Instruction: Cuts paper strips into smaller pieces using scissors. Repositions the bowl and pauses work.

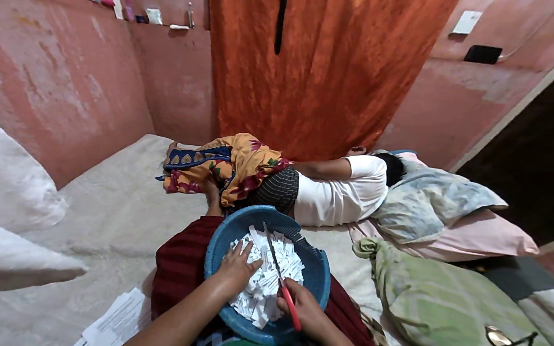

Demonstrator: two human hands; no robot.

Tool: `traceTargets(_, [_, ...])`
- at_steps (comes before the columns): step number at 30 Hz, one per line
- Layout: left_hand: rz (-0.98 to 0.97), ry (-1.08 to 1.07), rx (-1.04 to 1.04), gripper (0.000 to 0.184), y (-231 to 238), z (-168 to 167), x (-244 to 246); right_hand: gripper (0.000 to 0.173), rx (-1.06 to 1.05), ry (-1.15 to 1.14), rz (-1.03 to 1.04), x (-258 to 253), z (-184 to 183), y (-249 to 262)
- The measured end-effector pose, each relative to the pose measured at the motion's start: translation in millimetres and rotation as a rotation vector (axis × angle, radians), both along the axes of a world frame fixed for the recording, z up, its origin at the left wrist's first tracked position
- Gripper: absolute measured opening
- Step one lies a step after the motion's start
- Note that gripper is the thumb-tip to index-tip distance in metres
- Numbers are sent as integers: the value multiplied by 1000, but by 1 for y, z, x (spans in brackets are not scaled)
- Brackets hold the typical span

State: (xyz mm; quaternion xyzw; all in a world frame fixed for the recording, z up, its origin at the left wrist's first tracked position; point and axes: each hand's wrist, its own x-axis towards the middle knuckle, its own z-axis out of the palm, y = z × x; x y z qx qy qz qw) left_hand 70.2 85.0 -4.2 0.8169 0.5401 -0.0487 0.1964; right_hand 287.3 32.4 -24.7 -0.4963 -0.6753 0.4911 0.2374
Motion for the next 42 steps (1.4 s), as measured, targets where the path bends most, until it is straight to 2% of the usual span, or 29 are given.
traceTargets(3, [-20, -82, -5, 37, 0, 0, 0, 49, 4, -2, 5, 0, 0, 0])
traceTargets(5, [-49, -132, 85, 35, 0, -2, 1, 50, 1, -7, 8, 0, 0, 0])
traceTargets(7, [-93, -105, 113, 44, -2, 0, 3, 50, -3, -8, 9, 1, -1, 0])
traceTargets(9, [-152, 6, 63, 67, -3, 0, 5, 49, -7, -7, 9, 1, -2, 0])
traceTargets(10, [-173, 52, 41, 67, -2, -1, 5, 49, -5, -5, 8, 1, -2, 0])
traceTargets(13, [-177, 80, 22, 40, -1, -2, 6, 51, -3, 6, 2, 1, -4, 1])
traceTargets(15, [-164, 57, 42, 34, 0, -2, 6, 49, -4, 8, 2, 1, -5, 1])
traceTargets(18, [-157, 18, 62, 34, 1, -3, 6, 47, -12, 6, 1, 1, -4, 1])
traceTargets(21, [-219, 48, 58, 59, -2, -5, 5, 46, -17, 8, -1, 1, -5, 1])
traceTargets(22, [-228, 68, 45, 60, -2, -6, 5, 46, -19, 5, -2, 1, -4, 1])
traceTargets(25, [-202, 75, 36, 40, -2, -4, 6, 46, -18, 10, -8, 1, -4, 1])
traceTargets(27, [-184, 64, 60, 34, -1, -3, 6, 46, -22, 21, -5, 1, -5, 1])
traceTargets(31, [-169, -31, 87, 37, -2, -3, 5, 47, 3, 27, -4, 2, -5, 0])
traceTargets(33, [-223, 2, 93, 54, -2, -6, 4, 46, -1, 25, -1, 1, -5, 1])
traceTargets(34, [-242, 43, 75, 57, -2, -7, 5, 46, -4, 27, -2, 1, -5, 1])
traceTargets(38, [-195, 66, 41, 35, 0, -5, 7, 46, -10, 31, -2, 1, -5, 1])
traceTargets(42, [-75, -24, 26, 37, 2, -4, 5, 44, -2, 52, -8, 2, -5, -1])
